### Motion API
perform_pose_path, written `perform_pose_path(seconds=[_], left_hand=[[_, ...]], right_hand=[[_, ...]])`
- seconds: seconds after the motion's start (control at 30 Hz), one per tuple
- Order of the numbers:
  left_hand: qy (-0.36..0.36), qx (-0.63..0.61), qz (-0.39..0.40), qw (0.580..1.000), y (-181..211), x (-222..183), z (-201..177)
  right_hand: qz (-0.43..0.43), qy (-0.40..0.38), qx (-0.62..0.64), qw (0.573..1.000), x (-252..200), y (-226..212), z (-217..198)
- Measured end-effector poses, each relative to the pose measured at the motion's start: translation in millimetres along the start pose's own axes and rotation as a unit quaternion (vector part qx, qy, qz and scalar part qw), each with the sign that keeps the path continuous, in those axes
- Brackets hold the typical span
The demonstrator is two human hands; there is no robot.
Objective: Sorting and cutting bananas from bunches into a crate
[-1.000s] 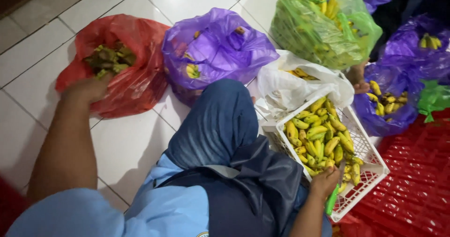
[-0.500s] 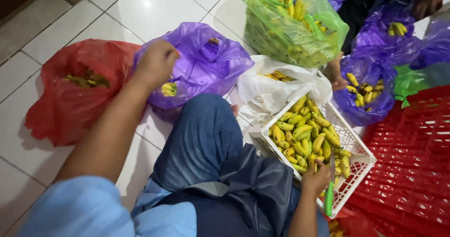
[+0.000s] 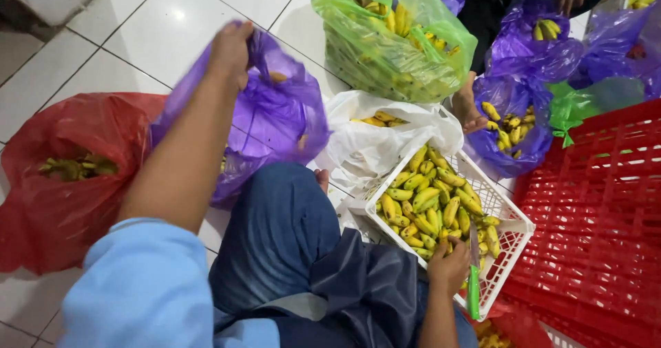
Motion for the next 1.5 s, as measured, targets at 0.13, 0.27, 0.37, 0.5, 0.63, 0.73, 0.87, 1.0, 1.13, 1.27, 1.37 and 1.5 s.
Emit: perform_pose_path(seconds=[0.13, 0.27, 0.37, 0.5, 0.63, 0.73, 0.87, 1.0, 1.13, 1.27, 1.37, 1.5], left_hand=[[-0.097, -0.179, 0.06, 0.977, 67, -64, -5], [-0.155, -0.223, 0.095, 0.958, 90, -109, -17], [-0.215, -0.176, 0.115, 0.954, 92, -111, -20], [-0.24, 0.073, 0.152, 0.956, 52, -78, -11], [-0.147, 0.197, 0.112, 0.963, -1, -78, -16], [-0.259, 0.481, 0.307, 0.779, -91, -43, -23], [-0.277, 0.652, 0.173, 0.684, -162, -17, -17], [-0.117, 0.601, 0.028, 0.79, -157, -17, -6], [-0.007, 0.549, 0.018, 0.836, -174, -10, 7], [0.046, 0.535, 0.086, 0.839, -180, -8, 5], [0.048, 0.466, 0.083, 0.88, -207, 12, -15], [-0.103, 0.146, -0.122, 0.976, -186, 0, -43]], right_hand=[[0.039, -0.03, -0.01, 0.999, 0, -18, -10], [0.076, -0.047, 0.0, 0.996, 0, -16, -10], [0.046, -0.034, 0.0, 0.998, 1, -4, -3], [0.062, -0.038, 0.007, 0.997, 1, -9, -5], [0.058, -0.029, 0.007, 0.998, 0, -7, -3], [0.064, -0.038, 0.001, 0.997, 1, -13, -4], [0.115, -0.05, -0.014, 0.992, 1, -35, -12], [0.162, -0.059, -0.025, 0.985, 2, -46, -15], [0.104, -0.035, -0.011, 0.994, 1, -32, -10], [0.131, -0.039, -0.031, 0.99, 3, -35, -10], [0.125, -0.041, -0.027, 0.991, 2, -33, -10], [0.1, -0.04, -0.027, 0.994, 3, -28, -8]])
Point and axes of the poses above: each hand's wrist, its own x-axis towards the middle knuckle, its own z-axis out of the palm, y = z × x, the point moved 1 cm from there along x, towards the middle knuckle, and after that the axes turned 13 degrees about x, right-handed, at the moved point
